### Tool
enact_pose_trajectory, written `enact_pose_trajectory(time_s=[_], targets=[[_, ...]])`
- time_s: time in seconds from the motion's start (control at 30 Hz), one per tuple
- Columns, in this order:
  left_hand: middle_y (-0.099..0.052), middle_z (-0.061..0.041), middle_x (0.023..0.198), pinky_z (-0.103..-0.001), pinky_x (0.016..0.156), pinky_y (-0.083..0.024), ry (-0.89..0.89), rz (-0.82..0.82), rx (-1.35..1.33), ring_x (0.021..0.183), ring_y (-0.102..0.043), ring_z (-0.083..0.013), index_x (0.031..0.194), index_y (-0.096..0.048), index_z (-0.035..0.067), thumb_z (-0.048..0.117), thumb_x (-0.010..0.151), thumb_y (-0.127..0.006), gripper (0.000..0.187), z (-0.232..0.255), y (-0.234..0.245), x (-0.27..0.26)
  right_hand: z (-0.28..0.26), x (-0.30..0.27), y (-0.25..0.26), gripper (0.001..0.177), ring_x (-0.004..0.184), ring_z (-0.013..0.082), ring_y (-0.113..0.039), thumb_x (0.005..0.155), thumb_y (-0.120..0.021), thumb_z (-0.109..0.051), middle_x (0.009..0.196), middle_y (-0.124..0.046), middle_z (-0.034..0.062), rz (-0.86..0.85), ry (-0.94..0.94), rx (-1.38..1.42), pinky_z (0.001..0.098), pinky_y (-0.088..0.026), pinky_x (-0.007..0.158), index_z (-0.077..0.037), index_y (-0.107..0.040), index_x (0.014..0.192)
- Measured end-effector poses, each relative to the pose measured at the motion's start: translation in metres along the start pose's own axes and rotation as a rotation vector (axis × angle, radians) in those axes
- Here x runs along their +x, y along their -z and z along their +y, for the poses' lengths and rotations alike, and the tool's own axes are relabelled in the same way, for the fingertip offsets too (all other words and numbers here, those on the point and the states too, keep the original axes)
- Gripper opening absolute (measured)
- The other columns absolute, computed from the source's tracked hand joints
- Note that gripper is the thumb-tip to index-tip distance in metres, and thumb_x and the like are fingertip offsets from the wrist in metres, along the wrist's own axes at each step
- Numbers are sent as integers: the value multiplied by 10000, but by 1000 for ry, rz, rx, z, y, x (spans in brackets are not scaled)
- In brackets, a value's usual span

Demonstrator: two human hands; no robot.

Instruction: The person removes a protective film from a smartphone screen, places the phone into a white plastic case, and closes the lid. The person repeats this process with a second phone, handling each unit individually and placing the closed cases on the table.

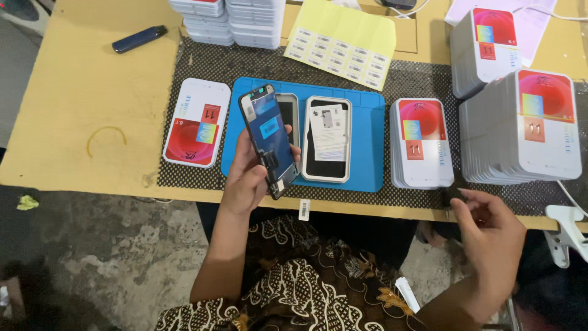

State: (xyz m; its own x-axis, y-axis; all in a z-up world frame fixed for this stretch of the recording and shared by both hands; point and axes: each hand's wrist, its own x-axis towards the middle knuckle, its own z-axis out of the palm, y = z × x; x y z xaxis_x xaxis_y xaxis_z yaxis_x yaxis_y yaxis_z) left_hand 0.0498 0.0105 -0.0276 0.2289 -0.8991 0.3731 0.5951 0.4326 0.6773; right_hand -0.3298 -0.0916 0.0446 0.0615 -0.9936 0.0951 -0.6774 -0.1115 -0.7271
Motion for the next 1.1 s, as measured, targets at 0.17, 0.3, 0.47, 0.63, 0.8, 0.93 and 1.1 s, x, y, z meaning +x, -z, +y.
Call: enact_pose_trajectory(time_s=[0.17, 0.3, 0.47, 0.63, 0.8, 0.93, 1.1], targets=[[-493, -119, 1358, -424, 972, -608, 102, 114, 521, 1093, -669, -251, 1651, -165, 199, 179, 899, -773, 968, 25, -40, 26, -42, -6, -38, 394, 731, 121, -670, 913, -675, -55, 1037, -690, 80, -449, 423, 310, 221, -572, 642, -78, -606, 1300], [-551, -185, 1207, -442, 841, -670, -11, 169, 920, 935, -702, -329, 1648, -263, 157, 334, 792, -888, 1075, 3, -56, 46, -88, 3, -111, 878, 1104, 373, -700, 802, -787, 61, 1430, -531, 278, -562, 610, 609, 399, -626, 814, 16, -349, 1561], [-552, -217, 1178, -417, 741, -668, -9, 106, 1121, 957, -711, -411, 1574, -384, 63, 340, 900, -811, 845, -14, -46, 57, -79, 28, -152, 694, 998, 399, -724, 891, -698, 137, 1246, -642, 281, -413, 577, 521, 472, -629, 805, 71, -425, 1526], [-618, -143, 1211, -326, 836, -663, 108, -12, 1189, 1047, -726, -331, 1520, -520, 112, 119, 980, -711, 573, -19, -15, 48, -59, 35, -159, 664, 913, 364, -737, 910, -719, 73, 1104, -694, 243, -406, 512, 397, 470, -632, 741, 55, -459, 1521], [-565, -98, 1176, -423, 974, -540, -29, -62, 1365, 1173, -564, -323, 1539, -509, 99, 72, 920, -771, 673, -25, -8, 39, -62, 35, -160, 476, 919, 256, -588, 924, -811, -198, 979, -593, 64, -208, 627, 148, 370, -501, 710, -64, -684, 1362], [-563, -84, 1183, -391, 993, -507, -28, -91, 1336, 1182, -533, -306, 1543, -512, 126, 72, 931, -755, 660, -29, -3, 40, -51, 38, -165, 452, 952, 270, -613, 952, -778, -155, 970, -611, 69, -226, 596, 152, 379, -491, 706, -85, -684, 1388], [-585, -130, 1242, -401, 1004, -512, 33, -109, 1375, 1236, -520, -333, 1522, -528, 78, 103, 961, -737, 599, -26, -11, 39, -53, 35, -163, 517, 1070, 349, -619, 1012, -705, -139, 1057, -597, 110, -253, 581, 104, 431, -506, 744, -71, -574, 1508]])
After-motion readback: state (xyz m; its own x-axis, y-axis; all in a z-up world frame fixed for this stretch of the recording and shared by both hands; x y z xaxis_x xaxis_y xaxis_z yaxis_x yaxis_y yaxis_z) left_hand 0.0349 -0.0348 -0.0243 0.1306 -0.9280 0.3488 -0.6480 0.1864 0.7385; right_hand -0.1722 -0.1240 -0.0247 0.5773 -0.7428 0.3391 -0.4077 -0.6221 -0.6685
